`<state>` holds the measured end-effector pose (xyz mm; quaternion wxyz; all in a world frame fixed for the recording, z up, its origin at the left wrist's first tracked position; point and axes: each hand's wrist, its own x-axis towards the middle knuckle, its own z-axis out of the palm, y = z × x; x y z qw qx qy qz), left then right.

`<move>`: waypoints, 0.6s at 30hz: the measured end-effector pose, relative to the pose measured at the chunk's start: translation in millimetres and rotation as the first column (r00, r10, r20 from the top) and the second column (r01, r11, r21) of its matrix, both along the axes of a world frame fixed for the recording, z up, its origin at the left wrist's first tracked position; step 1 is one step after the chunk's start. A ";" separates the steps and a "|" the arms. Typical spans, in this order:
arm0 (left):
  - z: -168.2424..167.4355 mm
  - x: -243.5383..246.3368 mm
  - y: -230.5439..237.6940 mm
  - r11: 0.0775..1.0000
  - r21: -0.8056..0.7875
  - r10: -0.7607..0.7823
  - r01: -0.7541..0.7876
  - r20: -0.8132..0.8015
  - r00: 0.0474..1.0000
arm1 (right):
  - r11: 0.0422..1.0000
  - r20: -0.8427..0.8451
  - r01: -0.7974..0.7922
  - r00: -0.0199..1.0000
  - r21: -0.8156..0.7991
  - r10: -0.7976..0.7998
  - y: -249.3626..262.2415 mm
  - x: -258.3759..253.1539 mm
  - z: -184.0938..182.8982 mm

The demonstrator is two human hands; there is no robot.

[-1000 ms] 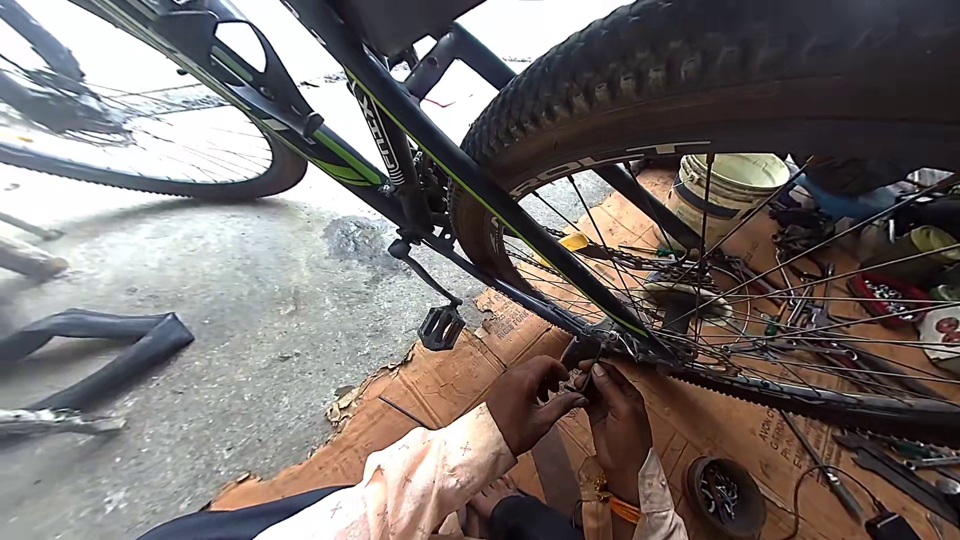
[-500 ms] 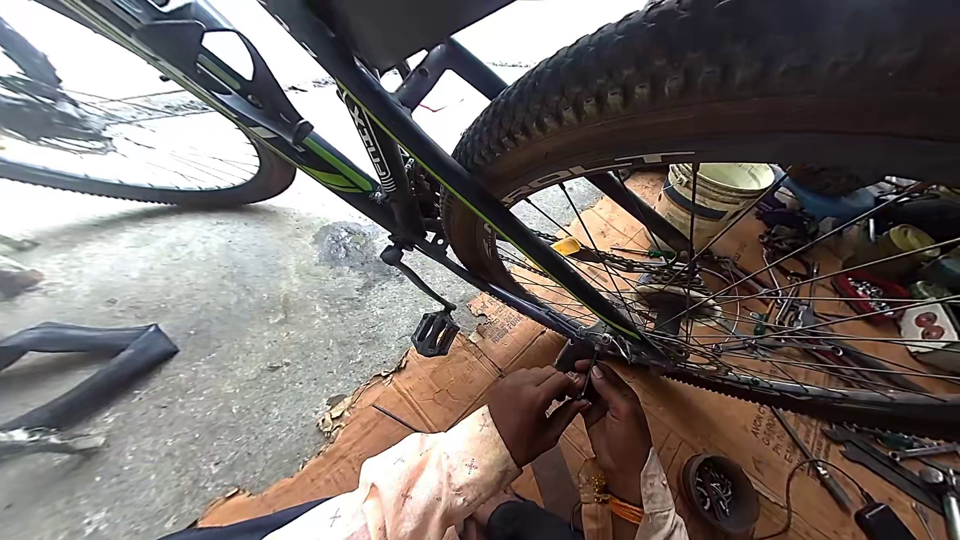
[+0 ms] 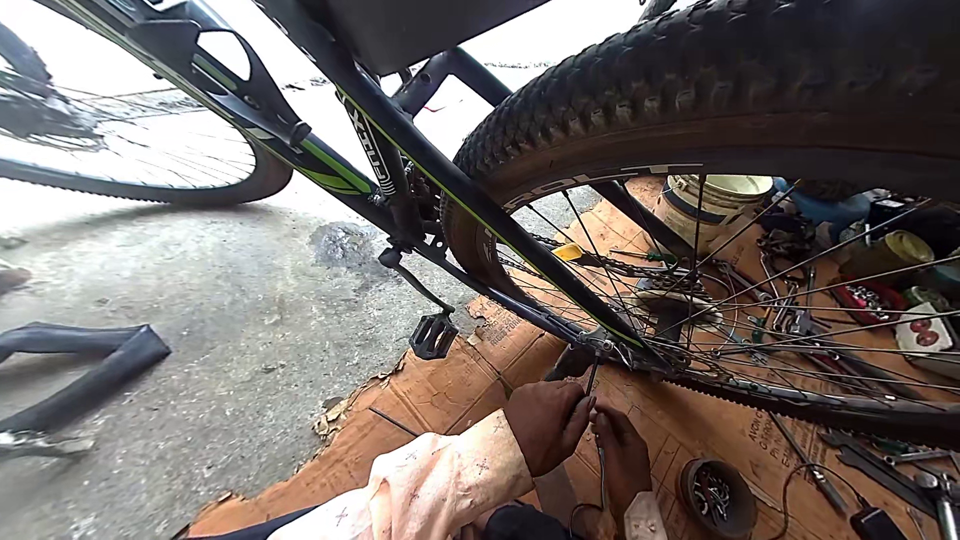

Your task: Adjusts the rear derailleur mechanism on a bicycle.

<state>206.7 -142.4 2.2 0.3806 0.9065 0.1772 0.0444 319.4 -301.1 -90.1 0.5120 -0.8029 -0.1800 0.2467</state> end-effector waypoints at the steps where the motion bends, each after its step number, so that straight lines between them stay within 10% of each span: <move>1: -3.5 -0.7 1.2 0.998 -0.059 0.003 -0.002 0.032 0.999 | 0.972 0.121 -0.011 0.992 -0.234 0.040 -14.7 0.7 -21.7; 6: -12.0 -3.2 0.4 0.989 -0.143 0.049 -0.036 0.084 0.995 | 0.590 0.183 0.032 0.963 -0.807 0.197 -69.9 -27.5 -99.3; 12: 1.1 4.7 8.0 0.911 -0.410 -0.010 -0.054 -0.152 0.988 | 0.588 0.051 -0.058 0.984 -0.807 0.168 -71.3 -5.3 -92.5; 16: 2.8 16.5 15.3 0.652 -0.754 0.019 -0.078 -0.086 0.996 | 0.976 -0.338 -0.015 0.939 -0.219 -0.062 -87.9 3.2 -63.8; 18: 5.1 18.5 19.3 0.571 -0.816 0.041 -0.083 -0.072 0.997 | 0.965 -0.604 0.090 0.793 0.246 0.079 -92.4 -10.7 -47.4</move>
